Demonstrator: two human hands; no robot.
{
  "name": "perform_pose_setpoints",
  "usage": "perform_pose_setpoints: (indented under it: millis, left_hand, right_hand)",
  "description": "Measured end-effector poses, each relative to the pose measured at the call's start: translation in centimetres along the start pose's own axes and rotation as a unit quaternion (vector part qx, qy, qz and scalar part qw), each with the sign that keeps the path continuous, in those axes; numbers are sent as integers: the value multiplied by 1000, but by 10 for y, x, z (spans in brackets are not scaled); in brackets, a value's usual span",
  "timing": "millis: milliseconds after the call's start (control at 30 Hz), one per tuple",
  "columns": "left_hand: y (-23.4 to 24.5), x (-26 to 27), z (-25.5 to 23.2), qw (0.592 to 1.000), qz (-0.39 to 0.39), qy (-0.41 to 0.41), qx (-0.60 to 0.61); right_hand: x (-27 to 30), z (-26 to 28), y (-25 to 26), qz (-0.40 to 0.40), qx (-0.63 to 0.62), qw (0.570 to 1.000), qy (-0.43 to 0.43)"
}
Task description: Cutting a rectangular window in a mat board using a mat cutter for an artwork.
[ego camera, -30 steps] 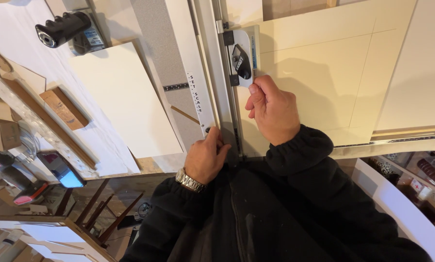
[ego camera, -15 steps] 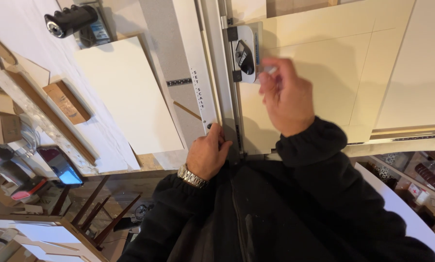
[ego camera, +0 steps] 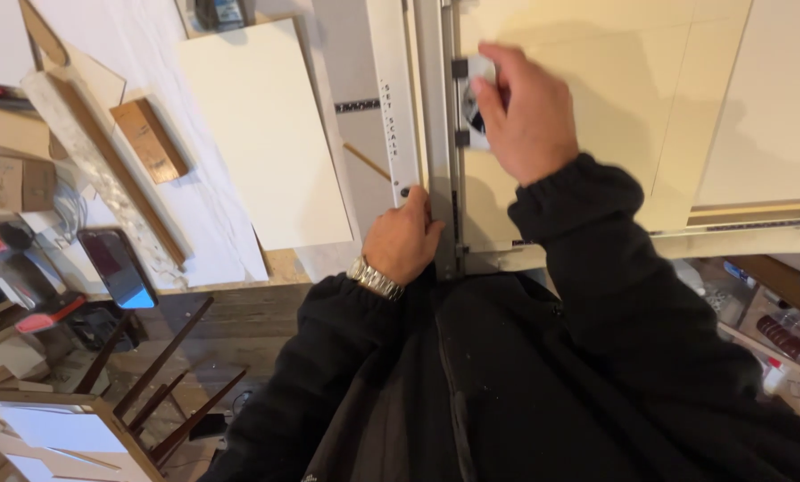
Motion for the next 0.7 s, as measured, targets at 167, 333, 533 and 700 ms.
perform_pose_setpoints:
  millis: [167, 333, 533, 700]
  left_hand:
    - [-6, 2, 5, 1000, -10, -18, -15]
    - [0, 4, -4, 998, -37, -57, -17]
    - [15, 14, -22, 994, -49, -42, -93]
    - [28, 8, -45, 986, -63, -93, -126]
  right_hand:
    - [73, 3, -10, 25, -11, 998, -52]
    - [114, -7, -15, 7, -23, 995, -98]
    - [135, -1, -13, 7, -21, 996, -92]
    - [146, -2, -11, 16, -25, 996, -86]
Point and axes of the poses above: each hand's wrist, its own x-axis away from the middle knuckle, its own y-axis out of the back of the hand, z = x × y, the point moved 10 cm from there along -x, towards the middle knuckle, and after that the axes turned 2 degrees about -z, right-handed, at the moved point
